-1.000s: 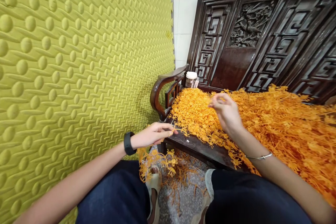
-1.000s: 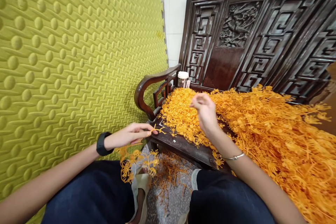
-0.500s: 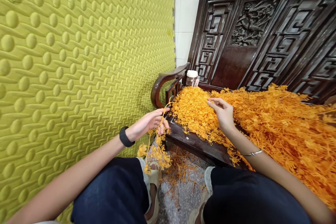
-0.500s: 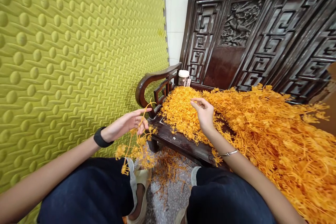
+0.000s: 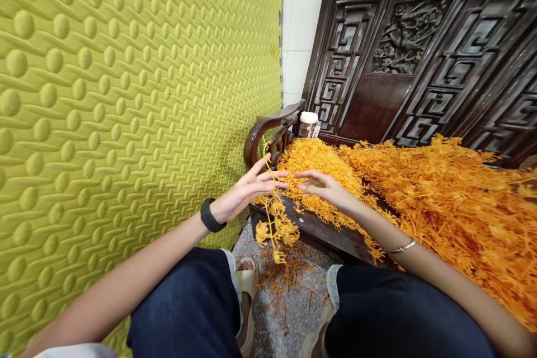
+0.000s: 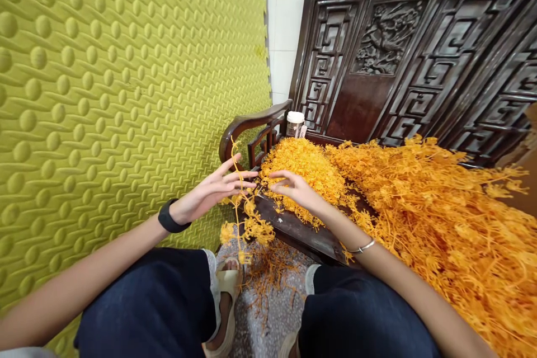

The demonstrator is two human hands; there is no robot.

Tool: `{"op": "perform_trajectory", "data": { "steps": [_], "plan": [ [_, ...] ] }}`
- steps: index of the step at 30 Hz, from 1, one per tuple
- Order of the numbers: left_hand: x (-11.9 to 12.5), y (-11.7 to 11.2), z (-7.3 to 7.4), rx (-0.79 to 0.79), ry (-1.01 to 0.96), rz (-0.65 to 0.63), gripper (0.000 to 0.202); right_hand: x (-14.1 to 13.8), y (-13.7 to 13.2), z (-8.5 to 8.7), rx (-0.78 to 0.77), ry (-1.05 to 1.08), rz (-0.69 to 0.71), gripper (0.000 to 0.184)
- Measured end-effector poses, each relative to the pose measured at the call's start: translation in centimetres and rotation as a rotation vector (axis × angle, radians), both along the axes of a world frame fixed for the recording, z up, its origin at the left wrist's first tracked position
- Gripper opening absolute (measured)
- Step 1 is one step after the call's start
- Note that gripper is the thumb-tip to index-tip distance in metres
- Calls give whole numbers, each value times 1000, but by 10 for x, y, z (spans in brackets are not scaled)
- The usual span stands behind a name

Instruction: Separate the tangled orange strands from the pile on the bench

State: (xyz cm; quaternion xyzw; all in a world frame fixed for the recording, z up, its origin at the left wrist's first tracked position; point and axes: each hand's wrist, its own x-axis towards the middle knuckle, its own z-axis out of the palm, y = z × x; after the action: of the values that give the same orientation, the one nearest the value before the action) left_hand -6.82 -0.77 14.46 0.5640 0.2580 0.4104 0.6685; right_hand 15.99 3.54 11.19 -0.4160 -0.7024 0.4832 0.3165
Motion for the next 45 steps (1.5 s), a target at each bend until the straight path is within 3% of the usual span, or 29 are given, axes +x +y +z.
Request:
{"op": "perform_trajectory", "data": {
  "steps": [3,5,14,16,20,23,26,33,41,45],
  "plan": [
    [3,-1,0,10,-49,-21,82,-14,-14,9,10,22,276,31],
    [5,-1,-1,14,-62,-18,87,-22,-21,12,2,37,347,33],
    [5,-1,0,36,88,68,93,-26,-19,7,-91,187,234,20],
    [3,0,1,48,107,98,82,-24,-18,7,-107,231,211,19],
    [0,3,1,86,189,144,40,-24,-16,6,-211,345,198,20],
    [-1,4,-1,164,264,89,32,-26,-17,4,-289,404,191,24],
    [1,2,-1,264,343,15,37,-30,-18,0,-324,430,199,24],
    [4,-1,-4,298,456,-12,45,-33,-14,-9,-276,430,212,23],
    [6,-3,-4,341,535,8,28,-43,-24,-7,-260,395,202,29],
    [3,-1,-5,425,551,29,23,-45,-27,-1,-164,371,138,27]
  ]
}}
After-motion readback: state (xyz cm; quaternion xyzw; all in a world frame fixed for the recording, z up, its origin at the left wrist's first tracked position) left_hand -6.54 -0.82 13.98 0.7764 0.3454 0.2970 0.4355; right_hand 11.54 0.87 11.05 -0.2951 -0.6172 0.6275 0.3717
